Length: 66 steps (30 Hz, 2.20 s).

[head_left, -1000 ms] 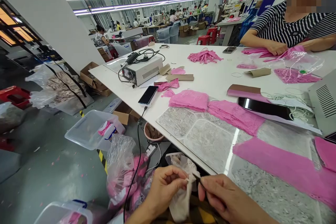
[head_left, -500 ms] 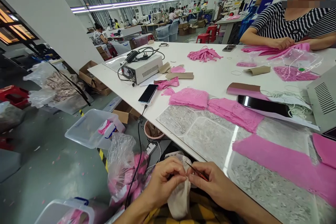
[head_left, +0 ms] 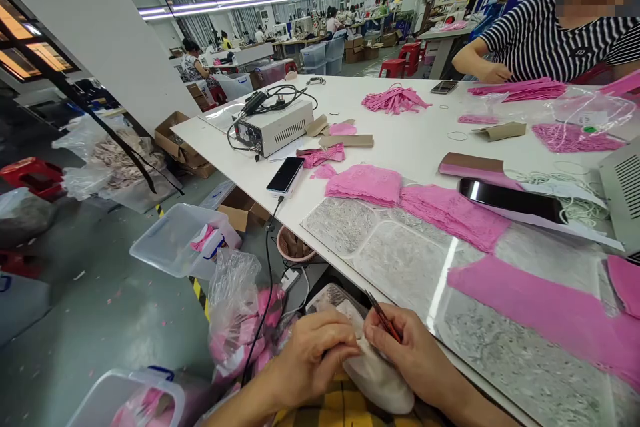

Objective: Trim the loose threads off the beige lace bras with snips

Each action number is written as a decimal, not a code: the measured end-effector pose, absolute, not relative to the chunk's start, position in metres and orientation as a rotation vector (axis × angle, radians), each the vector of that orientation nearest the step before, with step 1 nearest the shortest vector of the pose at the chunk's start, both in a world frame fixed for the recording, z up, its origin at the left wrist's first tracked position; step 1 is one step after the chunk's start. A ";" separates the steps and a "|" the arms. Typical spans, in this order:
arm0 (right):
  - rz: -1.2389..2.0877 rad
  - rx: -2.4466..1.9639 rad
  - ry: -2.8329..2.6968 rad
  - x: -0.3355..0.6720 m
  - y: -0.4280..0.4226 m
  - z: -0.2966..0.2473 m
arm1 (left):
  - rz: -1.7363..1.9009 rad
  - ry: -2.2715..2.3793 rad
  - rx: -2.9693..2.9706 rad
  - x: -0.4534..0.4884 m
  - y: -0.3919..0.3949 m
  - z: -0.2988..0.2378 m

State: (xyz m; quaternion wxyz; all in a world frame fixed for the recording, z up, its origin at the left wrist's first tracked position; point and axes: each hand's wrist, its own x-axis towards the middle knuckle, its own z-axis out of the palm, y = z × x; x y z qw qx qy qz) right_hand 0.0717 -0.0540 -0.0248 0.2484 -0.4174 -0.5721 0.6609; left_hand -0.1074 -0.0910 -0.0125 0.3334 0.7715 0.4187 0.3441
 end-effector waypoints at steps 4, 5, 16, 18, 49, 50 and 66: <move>1.798 -1.126 -1.533 0.070 -0.055 -0.026 | 0.985 1.189 1.878 -0.107 -0.089 -0.018; 1.754 -1.138 -1.540 0.069 -0.055 -0.026 | 0.989 1.240 1.803 -0.106 -0.089 -0.020; 1.735 -1.105 -1.478 0.071 -0.055 -0.024 | 0.983 1.339 1.661 -0.106 -0.087 -0.018; 1.826 -1.113 -1.408 0.078 -0.055 -0.020 | 0.977 1.360 1.608 -0.109 -0.089 -0.020; 2.576 -1.354 -1.272 0.089 -0.052 -0.006 | 0.999 1.244 1.889 -0.111 -0.095 -0.027; 2.577 -1.345 -1.268 0.089 -0.051 -0.006 | 1.022 1.246 1.902 -0.110 -0.095 -0.027; 2.876 -1.338 -1.155 0.086 -0.036 -0.013 | 1.078 1.075 2.385 -0.118 -0.104 -0.024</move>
